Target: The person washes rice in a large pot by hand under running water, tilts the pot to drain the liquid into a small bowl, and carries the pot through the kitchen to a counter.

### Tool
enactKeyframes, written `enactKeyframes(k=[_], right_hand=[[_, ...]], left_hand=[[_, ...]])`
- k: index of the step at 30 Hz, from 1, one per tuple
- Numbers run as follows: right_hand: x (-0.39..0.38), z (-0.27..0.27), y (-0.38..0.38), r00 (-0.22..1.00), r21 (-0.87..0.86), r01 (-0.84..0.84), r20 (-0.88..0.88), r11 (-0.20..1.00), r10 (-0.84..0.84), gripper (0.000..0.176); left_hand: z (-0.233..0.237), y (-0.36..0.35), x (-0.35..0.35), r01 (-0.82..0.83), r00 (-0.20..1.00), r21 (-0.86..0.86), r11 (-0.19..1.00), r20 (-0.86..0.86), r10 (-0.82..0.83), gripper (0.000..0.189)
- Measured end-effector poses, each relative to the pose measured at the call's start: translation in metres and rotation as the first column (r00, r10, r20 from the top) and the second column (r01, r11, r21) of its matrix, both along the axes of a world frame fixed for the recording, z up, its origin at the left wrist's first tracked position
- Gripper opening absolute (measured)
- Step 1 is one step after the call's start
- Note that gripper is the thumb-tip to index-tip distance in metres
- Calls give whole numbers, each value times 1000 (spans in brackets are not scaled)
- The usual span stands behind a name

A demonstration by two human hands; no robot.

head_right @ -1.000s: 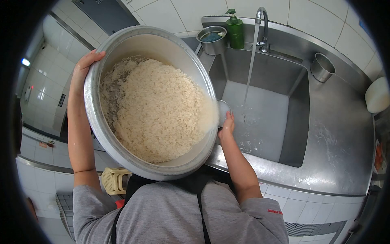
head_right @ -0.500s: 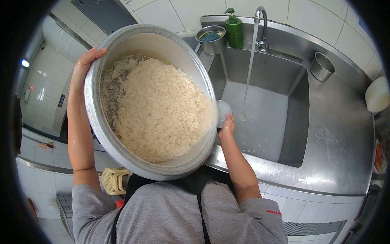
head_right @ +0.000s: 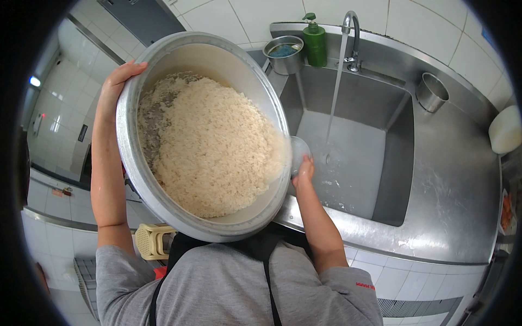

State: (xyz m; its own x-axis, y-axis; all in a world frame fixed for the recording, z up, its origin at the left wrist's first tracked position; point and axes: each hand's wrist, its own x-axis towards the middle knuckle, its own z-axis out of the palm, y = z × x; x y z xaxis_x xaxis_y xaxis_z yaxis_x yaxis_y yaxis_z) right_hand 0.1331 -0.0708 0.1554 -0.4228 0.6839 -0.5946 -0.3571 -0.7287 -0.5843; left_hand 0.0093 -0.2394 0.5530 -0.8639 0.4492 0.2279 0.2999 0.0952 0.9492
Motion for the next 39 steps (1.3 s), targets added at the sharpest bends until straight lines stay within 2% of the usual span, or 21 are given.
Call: enactKeyframes(k=[2,5,8,20,25,30,32,39], right_hand=[[0,5,0,1000,-54,8,-16,998,-9,44],[0,2,0,999,3,-27,-47,1000,27,45],[-7,-11,1,999,-24,35,3,999,-35,46],[-3,-27,6,998,-54,-38,-61,998,35,49],[-6,-35,8,1000,-36,-26,-13,999,26,49],[0,-7,2,1000,-40,-16,-20,999,15,47],[-1,-9,2,999,-72,-27,-30,997,25,45],[-1,0,0,999,-72,-26,-26,997,24,45]], left_hand=[[0,3,3,1,1000,17,1000,18,-1,14],[1,4,4,11,1000,7,1000,9,-11,14],[1,3,0,-12,1000,-25,1000,-27,11,15],[1,7,-1,-1,999,-37,999,-48,-1,17],[2,8,2,8,999,-34,999,-43,-10,18],[3,8,-2,-1,997,-64,998,-77,-4,18],[3,6,-8,89,994,-106,990,-59,-96,19],[6,9,-9,137,989,-140,981,-42,-144,21]])
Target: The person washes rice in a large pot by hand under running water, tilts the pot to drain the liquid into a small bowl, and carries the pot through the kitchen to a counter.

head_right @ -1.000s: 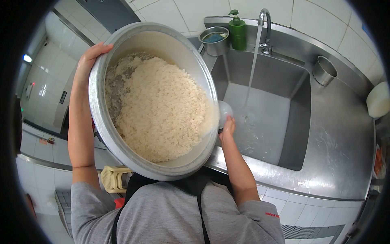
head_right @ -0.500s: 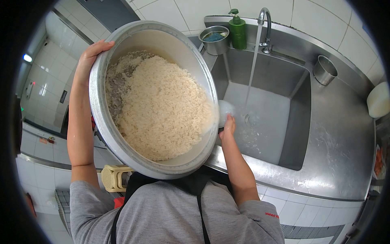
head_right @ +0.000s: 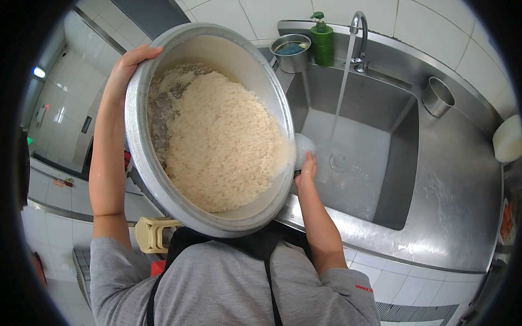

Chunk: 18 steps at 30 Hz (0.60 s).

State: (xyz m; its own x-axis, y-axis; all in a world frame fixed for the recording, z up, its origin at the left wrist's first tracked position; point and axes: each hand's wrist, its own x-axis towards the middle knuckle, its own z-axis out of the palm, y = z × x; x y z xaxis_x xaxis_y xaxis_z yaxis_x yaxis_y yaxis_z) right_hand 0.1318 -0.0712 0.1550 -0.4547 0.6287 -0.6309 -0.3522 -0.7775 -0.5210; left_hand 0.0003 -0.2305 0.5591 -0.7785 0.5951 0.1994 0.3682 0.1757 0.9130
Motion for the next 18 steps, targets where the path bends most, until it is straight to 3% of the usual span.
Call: enactKeyframes(k=[18], right_hand=[[0,-2,2,998,16,-9,-69,1000,10,41]], left_hand=[[1,4,3,-48,997,-11,999,-60,47,22]])
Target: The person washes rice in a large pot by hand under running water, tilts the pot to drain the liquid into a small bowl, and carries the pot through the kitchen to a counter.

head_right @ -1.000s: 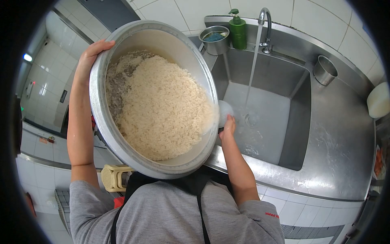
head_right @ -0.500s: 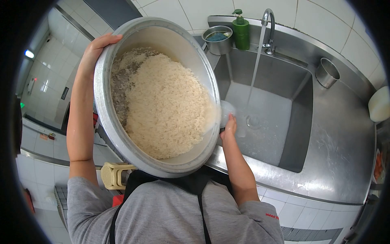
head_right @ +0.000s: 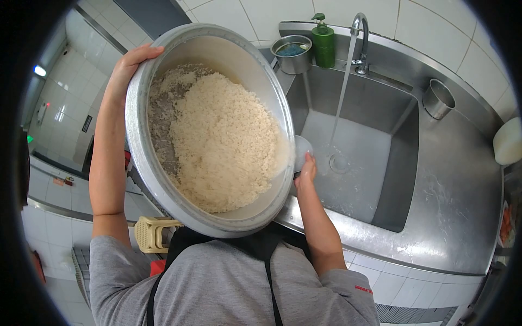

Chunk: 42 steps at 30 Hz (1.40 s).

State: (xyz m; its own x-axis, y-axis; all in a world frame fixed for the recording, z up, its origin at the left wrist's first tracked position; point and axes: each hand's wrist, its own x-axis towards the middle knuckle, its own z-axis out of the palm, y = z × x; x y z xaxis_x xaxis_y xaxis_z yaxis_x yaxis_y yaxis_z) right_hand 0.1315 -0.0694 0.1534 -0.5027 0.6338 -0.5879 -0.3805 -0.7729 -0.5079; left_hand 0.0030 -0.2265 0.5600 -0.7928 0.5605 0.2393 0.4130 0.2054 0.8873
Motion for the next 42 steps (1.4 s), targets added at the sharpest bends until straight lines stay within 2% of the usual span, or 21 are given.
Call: enactKeyframes(k=[9,11,14,17,23,42], right_hand=[[0,1,0,999,-9,7,33,1000,-7,42],[0,2,0,1000,-6,0,22,1000,0,43],[1,4,0,1000,-27,-8,18,1000,8,40],[1,1,2,1000,-45,-13,16,999,13,41],[0,-2,3,999,-62,-18,42,998,21,41],[4,9,3,998,-78,-47,44,996,51,40]], left_hand=[[-2,2,-2,3,1000,31,1000,12,-3,21],[-5,4,2,-73,997,81,994,-12,74,22],[-4,4,4,-100,995,89,991,-1,100,22],[-2,3,-1,-21,999,50,999,45,19,21],[-1,2,-6,16,999,35,999,48,-17,21],[-4,8,0,-43,999,61,997,4,43,20]])
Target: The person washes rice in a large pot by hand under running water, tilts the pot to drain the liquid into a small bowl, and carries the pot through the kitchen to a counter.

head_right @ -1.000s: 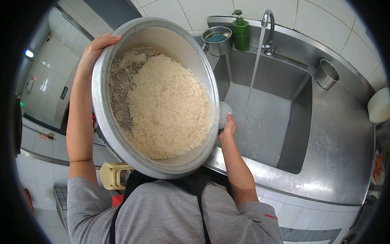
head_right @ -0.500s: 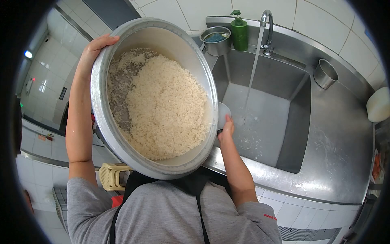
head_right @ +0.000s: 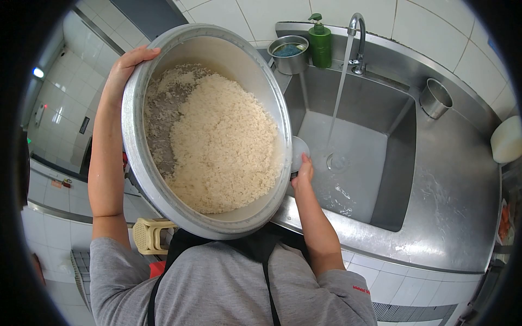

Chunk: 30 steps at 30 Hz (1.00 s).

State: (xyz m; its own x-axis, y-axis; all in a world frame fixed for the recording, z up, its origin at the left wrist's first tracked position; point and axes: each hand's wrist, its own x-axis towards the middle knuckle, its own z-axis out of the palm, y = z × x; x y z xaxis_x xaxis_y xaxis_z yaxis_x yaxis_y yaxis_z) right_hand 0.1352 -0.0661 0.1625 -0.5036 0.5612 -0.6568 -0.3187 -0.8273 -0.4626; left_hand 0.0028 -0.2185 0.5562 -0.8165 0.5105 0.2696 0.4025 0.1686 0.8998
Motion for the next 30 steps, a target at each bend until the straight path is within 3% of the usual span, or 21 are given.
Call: enactKeyframes(k=[21,23,26,30], right_hand=[[0,-6,1,1000,10,11,-2,1000,-11,52],[-1,-10,2,1000,8,6,-27,1000,-5,55],[-3,-10,1,998,-11,60,30,998,-60,40],[0,-1,0,999,-37,49,-9,998,-50,41]], left_hand=[[1,1,-1,23,1000,-11,1000,0,-23,21],[3,0,-1,47,999,-80,996,-16,-48,21],[6,1,3,58,998,-85,995,11,-57,21],[5,2,3,59,998,-76,995,33,-56,21]])
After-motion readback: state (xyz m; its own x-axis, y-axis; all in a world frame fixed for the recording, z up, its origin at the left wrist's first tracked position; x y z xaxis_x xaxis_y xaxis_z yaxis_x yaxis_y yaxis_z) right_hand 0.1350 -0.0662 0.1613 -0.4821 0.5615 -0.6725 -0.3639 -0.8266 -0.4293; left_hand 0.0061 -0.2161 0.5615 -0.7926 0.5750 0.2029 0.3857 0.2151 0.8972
